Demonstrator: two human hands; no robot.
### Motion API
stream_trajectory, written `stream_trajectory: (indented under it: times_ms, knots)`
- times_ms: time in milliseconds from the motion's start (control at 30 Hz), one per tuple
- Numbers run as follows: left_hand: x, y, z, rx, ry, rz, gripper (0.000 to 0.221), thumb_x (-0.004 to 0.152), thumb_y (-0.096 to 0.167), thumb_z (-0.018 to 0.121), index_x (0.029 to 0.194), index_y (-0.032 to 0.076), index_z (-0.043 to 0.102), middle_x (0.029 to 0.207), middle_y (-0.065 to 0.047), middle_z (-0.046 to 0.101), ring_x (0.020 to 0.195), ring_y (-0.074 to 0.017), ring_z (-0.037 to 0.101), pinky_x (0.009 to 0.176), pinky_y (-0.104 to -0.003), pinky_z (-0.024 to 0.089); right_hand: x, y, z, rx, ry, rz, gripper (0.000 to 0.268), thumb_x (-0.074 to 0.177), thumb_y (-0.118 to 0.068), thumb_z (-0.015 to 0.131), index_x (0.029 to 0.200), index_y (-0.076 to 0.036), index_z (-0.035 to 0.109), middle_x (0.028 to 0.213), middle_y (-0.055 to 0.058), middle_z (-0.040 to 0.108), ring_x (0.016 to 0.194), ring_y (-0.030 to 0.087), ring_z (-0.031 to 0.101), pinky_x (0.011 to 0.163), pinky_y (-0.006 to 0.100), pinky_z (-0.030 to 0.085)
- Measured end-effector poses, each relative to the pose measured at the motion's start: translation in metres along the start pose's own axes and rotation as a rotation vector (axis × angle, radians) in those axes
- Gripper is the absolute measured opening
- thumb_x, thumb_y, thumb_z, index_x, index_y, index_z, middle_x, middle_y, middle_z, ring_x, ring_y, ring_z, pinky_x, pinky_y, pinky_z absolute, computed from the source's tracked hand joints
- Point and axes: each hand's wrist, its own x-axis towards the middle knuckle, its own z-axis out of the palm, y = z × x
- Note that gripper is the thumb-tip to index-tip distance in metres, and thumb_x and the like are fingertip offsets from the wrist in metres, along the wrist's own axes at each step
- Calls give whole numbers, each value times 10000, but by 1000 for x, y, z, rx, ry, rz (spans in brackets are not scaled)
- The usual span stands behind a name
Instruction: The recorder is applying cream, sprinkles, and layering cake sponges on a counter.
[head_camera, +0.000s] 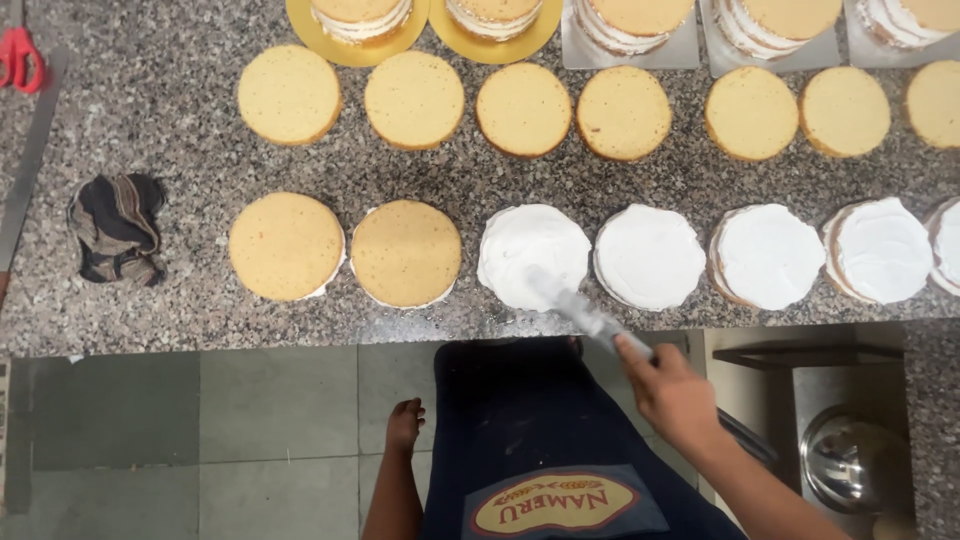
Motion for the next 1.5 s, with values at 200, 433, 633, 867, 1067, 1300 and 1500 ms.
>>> stream_trajectory:
  times_ms: [200,433,633,867,1067,1300,1500]
  knots:
    - [-3,2,-4,3,-3,-11,563,984,386,558,1416,26,579,1244,-133,705,1052,-268,648,954,-406,502,-10,20,46,860,-55,269,578,903,-239,758,1457,-287,600,872,69,616,629,209,548,524,383,518]
    - [7,4,-8,13,-22,-5,561,991,380,560,1415,13,582,1248,-144,703,1048,-266,642,945,-399,507,26,-46,4,280,140,-50,522,875,-281,749,1385,-313,644,859,93,576,612,253,615,560,406,531]
    - [3,13,-18,-6,-4,6,552,990,379,538,1423,39,579,1273,-130,700,1082,-266,641,949,-402,497,30,-35,-3,257,50,171,533,930,-288,710,1445,-300,577,873,103,583,613,258,621,592,416,546]
    - [23,-20,-20,38,-40,-49,570,984,408,565,1414,34,585,1273,-128,710,1062,-280,647,930,-421,502,47,-69,-24,263,126,-25,526,910,-293,679,1426,-302,581,885,114,607,594,266,624,551,415,547]
    - [26,-2,-30,49,-45,-14,576,990,407,544,1434,39,560,1298,-122,690,1092,-272,630,950,-422,487,41,-51,-6,378,141,210,534,911,-283,722,1428,-268,593,839,111,606,635,285,641,588,424,541]
    - [33,16,-44,121,-75,-28,585,988,409,544,1440,37,554,1323,-147,691,1149,-310,636,979,-434,489,27,-66,-12,178,133,154,518,882,-282,715,1389,-321,618,890,126,586,663,278,629,583,411,537]
    - [48,32,-56,162,-78,17,576,983,401,540,1421,28,564,1307,-153,692,1129,-319,639,968,-451,486,4,-49,4,501,-29,467,571,888,-301,733,1441,-296,587,826,109,580,617,273,629,618,419,550]
